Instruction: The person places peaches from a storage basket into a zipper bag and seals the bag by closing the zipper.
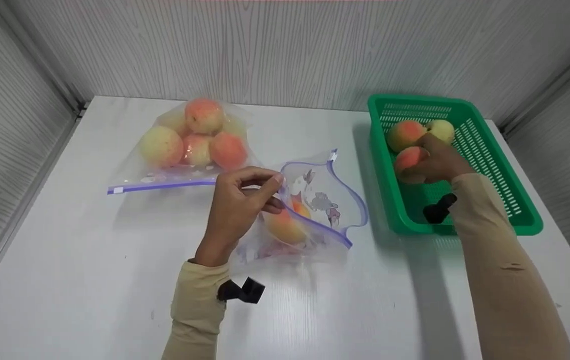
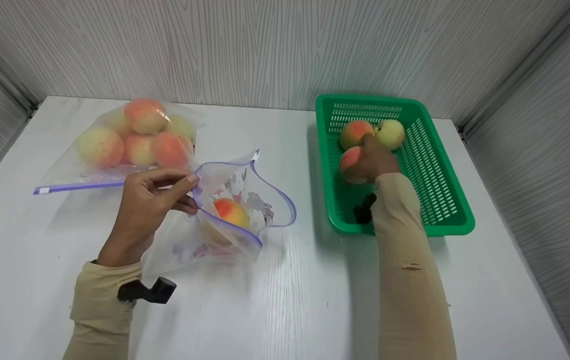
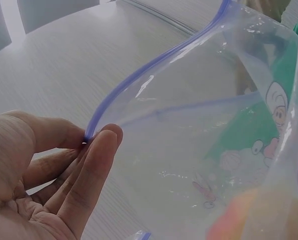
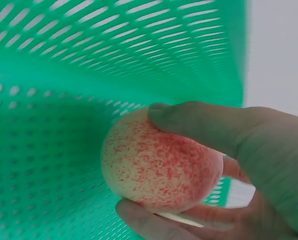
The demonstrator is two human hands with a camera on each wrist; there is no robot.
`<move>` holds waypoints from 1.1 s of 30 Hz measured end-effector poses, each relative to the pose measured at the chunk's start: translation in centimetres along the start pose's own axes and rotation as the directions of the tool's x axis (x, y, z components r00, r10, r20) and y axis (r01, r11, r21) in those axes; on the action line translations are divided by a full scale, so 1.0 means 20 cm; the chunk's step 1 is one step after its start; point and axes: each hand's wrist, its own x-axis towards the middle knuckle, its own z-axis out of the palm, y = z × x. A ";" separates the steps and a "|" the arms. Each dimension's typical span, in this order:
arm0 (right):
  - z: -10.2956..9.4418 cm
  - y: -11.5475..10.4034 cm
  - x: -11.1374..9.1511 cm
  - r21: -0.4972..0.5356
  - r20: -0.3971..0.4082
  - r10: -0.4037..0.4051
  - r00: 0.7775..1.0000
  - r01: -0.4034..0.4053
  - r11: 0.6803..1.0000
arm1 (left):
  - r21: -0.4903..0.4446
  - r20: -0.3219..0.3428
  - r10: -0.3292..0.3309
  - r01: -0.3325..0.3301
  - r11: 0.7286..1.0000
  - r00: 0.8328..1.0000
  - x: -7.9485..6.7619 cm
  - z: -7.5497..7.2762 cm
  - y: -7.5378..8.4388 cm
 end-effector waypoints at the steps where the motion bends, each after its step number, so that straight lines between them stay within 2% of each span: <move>1: 0.00 -0.01 -0.01 0.032 -0.031 -0.019 0.999 0.020 0.999 | 0.006 -0.001 0.001 -0.001 1.000 1.000 0.00 0.00 0.00; 5: 0.00 -0.04 -0.08 0.181 -0.170 -0.079 0.982 0.110 0.977 | 0.024 -0.001 0.008 -0.008 1.000 1.000 0.00 0.00 0.00; 8: 0.02 -0.05 -0.15 0.272 -0.271 -0.106 0.957 0.182 0.945 | 0.029 0.001 0.004 -0.004 1.000 1.000 0.00 0.00 0.00; 11: 0.05 -0.07 -0.23 0.372 -0.346 -0.106 0.932 0.240 0.897 | 0.022 -0.001 -0.002 0.002 1.000 1.000 0.00 0.01 0.00; 14: 0.10 -0.11 -0.30 0.479 -0.390 -0.107 0.914 0.301 0.825 | 0.013 -0.005 -0.007 0.007 1.000 1.000 0.00 0.01 0.01; 15: 0.12 -0.12 -0.33 0.515 -0.397 -0.110 0.911 0.321 0.795 | 0.012 -0.006 -0.007 0.007 1.000 1.000 0.00 0.01 0.01; 19: 0.21 -0.19 -0.41 0.571 -0.426 -0.143 0.894 0.388 0.724 | 0.009 -0.001 -0.009 0.009 1.000 1.000 0.00 0.02 0.01; 22: 0.27 -0.24 -0.45 0.562 -0.453 -0.178 0.874 0.435 0.704 | 0.003 0.002 -0.013 0.013 1.000 1.000 0.00 0.02 0.01; 26: 0.33 -0.29 -0.48 0.578 -0.473 -0.225 0.852 0.493 0.650 | -0.006 0.008 -0.015 0.015 1.000 1.000 0.00 0.02 0.01; 29: 0.36 -0.31 -0.48 0.582 -0.451 -0.289 0.844 0.524 0.622 | -0.006 0.009 -0.018 0.018 1.000 1.000 0.00 0.02 0.01; 33: 0.38 -0.33 -0.48 0.559 -0.385 -0.412 0.826 0.564 0.608 | -0.001 0.006 -0.019 0.019 1.000 1.000 0.00 0.02 0.02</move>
